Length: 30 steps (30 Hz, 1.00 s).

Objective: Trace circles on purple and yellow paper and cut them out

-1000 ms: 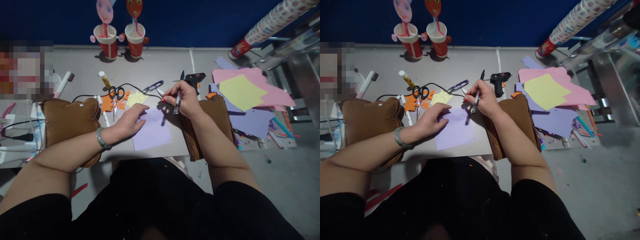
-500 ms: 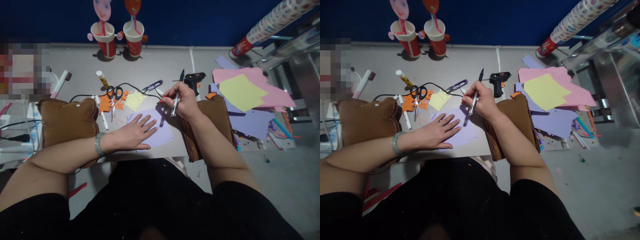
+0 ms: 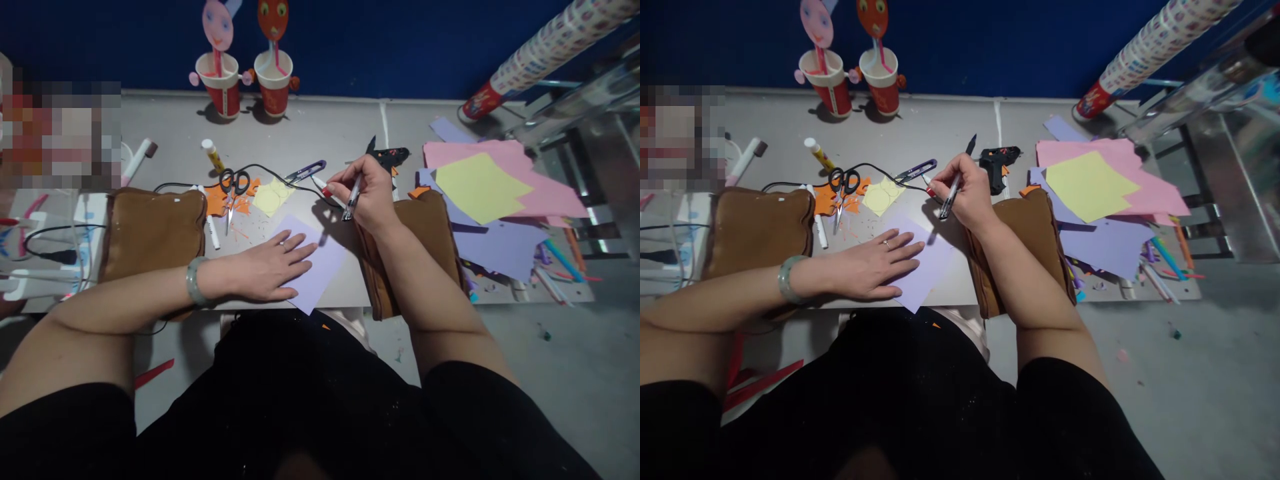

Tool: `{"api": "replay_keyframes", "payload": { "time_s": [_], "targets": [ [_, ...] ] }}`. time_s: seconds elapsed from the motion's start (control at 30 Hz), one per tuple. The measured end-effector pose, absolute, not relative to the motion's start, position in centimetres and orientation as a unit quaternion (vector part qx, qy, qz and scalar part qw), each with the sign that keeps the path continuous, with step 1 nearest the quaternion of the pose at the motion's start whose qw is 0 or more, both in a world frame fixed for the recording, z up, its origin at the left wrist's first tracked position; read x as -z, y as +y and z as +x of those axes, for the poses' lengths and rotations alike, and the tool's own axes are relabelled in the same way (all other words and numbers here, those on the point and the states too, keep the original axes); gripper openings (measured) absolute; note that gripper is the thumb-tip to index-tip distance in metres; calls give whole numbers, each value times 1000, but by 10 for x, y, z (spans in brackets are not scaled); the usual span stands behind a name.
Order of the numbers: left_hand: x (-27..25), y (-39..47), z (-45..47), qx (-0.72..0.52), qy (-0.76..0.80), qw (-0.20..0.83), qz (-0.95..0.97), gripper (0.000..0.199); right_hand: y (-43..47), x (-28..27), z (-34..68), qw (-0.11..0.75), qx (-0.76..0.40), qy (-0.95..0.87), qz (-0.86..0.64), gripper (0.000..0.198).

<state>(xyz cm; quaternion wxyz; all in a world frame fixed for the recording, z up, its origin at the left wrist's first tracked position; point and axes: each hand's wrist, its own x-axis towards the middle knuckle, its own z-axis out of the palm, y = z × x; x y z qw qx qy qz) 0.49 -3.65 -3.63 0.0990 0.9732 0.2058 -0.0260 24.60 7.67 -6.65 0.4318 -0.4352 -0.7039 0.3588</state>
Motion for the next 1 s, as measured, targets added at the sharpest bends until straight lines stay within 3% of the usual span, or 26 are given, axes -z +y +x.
{"api": "replay_keyframes", "payload": {
  "time_s": [0.37, 0.53, 0.63, 0.77, 1.0],
  "targets": [
    [41, -64, 24, 123, 343, 89, 927, 84, 78, 68, 246, 436, -354, -707, -429, 47],
    [35, -72, 34, 120, 407, 107, 899, 74, 75, 67, 243, 429, -357, -714, -423, 42],
    [22, -59, 36, 114, 436, 121, 885, 56, 74, 66, 242, 433, -369, -702, -428, 41],
    [17, -26, 31, 56, 486, 86, 868, 43, 74, 64, 242, 413, -383, -710, -421, 43],
    [47, 7, 17, -25, 517, 232, 824, 33, 74, 64, 241, 386, -468, -696, -384, 46]
  ]
}}
